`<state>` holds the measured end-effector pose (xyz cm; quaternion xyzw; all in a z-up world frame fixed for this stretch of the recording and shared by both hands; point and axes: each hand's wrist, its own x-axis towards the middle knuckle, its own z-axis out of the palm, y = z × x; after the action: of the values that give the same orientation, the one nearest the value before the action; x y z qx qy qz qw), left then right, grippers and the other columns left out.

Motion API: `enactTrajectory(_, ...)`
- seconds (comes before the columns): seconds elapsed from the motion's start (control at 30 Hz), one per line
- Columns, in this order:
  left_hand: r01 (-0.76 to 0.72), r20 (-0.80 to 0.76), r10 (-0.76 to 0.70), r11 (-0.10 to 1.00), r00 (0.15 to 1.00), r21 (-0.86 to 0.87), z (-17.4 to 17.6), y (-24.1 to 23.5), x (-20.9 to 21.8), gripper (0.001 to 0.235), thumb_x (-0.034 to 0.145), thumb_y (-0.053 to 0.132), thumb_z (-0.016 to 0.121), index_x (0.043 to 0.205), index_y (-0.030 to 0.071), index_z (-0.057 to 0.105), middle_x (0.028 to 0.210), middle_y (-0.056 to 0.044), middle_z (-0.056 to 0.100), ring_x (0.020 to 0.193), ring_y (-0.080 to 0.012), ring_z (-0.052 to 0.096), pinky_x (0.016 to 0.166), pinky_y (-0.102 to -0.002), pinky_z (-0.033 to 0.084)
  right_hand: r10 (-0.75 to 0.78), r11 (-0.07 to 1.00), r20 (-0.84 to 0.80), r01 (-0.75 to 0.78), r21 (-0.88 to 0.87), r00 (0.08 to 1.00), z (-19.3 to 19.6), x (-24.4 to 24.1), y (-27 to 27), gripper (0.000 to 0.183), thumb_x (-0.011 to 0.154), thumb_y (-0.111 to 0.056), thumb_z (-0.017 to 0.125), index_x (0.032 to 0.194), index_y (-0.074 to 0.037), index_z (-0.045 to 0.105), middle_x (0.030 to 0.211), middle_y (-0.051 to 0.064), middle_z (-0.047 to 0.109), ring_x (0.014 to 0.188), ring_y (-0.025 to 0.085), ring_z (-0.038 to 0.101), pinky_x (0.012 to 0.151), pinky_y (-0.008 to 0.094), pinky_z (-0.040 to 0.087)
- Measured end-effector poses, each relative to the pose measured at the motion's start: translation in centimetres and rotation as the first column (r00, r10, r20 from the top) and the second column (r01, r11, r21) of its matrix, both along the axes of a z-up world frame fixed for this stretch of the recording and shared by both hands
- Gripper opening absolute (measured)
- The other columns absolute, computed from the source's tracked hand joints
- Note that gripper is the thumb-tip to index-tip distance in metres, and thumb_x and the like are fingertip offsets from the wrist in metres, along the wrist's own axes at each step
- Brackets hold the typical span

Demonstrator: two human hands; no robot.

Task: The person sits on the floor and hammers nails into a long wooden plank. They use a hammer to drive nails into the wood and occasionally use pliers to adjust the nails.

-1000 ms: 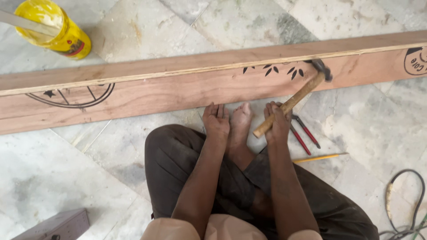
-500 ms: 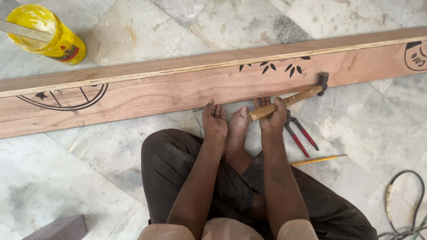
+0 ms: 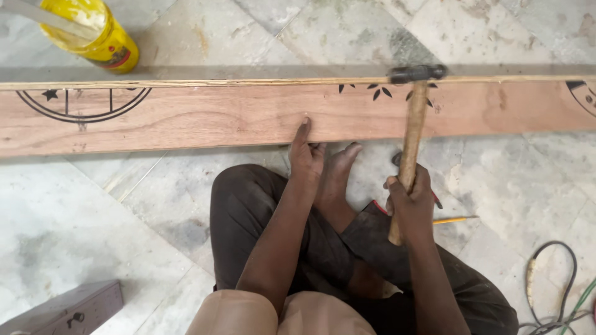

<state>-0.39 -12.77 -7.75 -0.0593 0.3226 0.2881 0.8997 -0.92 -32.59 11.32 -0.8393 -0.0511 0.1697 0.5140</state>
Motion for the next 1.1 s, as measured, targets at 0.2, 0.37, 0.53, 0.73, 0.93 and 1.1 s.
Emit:
enactTrajectory(0.2, -0.075, 0.1, 0.088, 0.989, 0.991, -0.131, 1.5, -1.2, -4.5, 0.036, 0.089, 0.006, 0.069, 0.123, 0.001, 0.061, 0.122, -0.01, 0.067, 0.116, -0.0253, 0.064, 0.103, -0.042, 0.053, 0.527, 0.843, 0.577, -0.294, -0.451, 0.624, 0.9, -3.7, 1.6, 0.075, 0.099, -0.011, 0.065, 0.164, -0.011, 0.029, 0.13, 0.03, 0.061, 0.094, 0.038, 0.071, 0.071, 0.041, 0.059)
enactTrajectory(0.37, -0.113, 0.326, 0.13, 0.991, 0.937, -0.069, 0.9, -1.8, -5.0, 0.037, 0.094, 0.003, 0.066, 0.13, 0.001, 0.056, 0.129, -0.01, 0.063, 0.125, -0.0247, 0.059, 0.11, -0.044, 0.048, 0.497, 0.735, 0.306, -0.206, -0.646, 0.812, -1.0, -4.8, 1.9, 0.073, 0.097, -0.014, 0.067, 0.162, -0.021, 0.036, 0.11, 0.019, 0.068, 0.088, 0.038, 0.072, 0.072, 0.045, 0.058)
enactTrajectory(0.53, -0.095, 0.282, 0.104, 0.995, 0.954, -0.043, 1.4, -1.3, -4.7, 0.04, 0.092, 0.002, 0.065, 0.131, 0.001, 0.055, 0.131, -0.011, 0.062, 0.126, -0.025, 0.059, 0.11, -0.045, 0.047, 0.529, 0.761, 0.423, -0.191, -0.62, 0.736, -1.1, -5.0, 2.4, 0.07, 0.095, -0.012, 0.068, 0.159, -0.024, 0.041, 0.101, 0.017, 0.068, 0.082, 0.036, 0.071, 0.068, 0.046, 0.058)
enactTrajectory(0.73, -0.088, 0.222, 0.103, 0.993, 0.969, -0.077, 1.5, -1.4, -4.8, 0.036, 0.09, 0.002, 0.064, 0.125, 0.0, 0.055, 0.125, -0.01, 0.063, 0.121, -0.0245, 0.06, 0.107, -0.043, 0.05, 0.519, 0.758, 0.442, -0.155, -0.633, 0.732, -2.0, -5.1, 3.3, 0.07, 0.096, -0.012, 0.067, 0.16, -0.023, 0.04, 0.096, 0.018, 0.064, 0.077, 0.037, 0.068, 0.066, 0.047, 0.056)
enactTrajectory(0.93, -0.074, 0.178, 0.094, 0.991, 0.98, -0.116, 1.7, -1.3, -5.0, 0.03, 0.092, 0.001, 0.063, 0.121, -0.004, 0.055, 0.121, -0.012, 0.063, 0.118, -0.0227, 0.06, 0.106, -0.039, 0.052, 0.502, 0.767, 0.375, -0.201, -0.609, 0.779, -1.2, -4.5, 3.6, 0.07, 0.096, -0.013, 0.066, 0.159, -0.026, 0.04, 0.096, 0.017, 0.065, 0.077, 0.037, 0.068, 0.066, 0.047, 0.056)
enactTrajectory(1.1, -0.089, 0.23, 0.114, 0.989, 0.967, -0.118, 1.7, -1.3, -4.9, 0.027, 0.095, 0.0, 0.064, 0.12, -0.003, 0.054, 0.123, -0.012, 0.062, 0.12, -0.0239, 0.06, 0.108, -0.041, 0.051, 0.547, 0.634, 0.198, -0.248, -0.732, 0.814, -1.4, -4.8, 3.9, 0.077, 0.092, -0.013, 0.066, 0.161, -0.03, 0.037, 0.089, 0.017, 0.065, 0.074, 0.037, 0.068, 0.07, 0.048, 0.056)
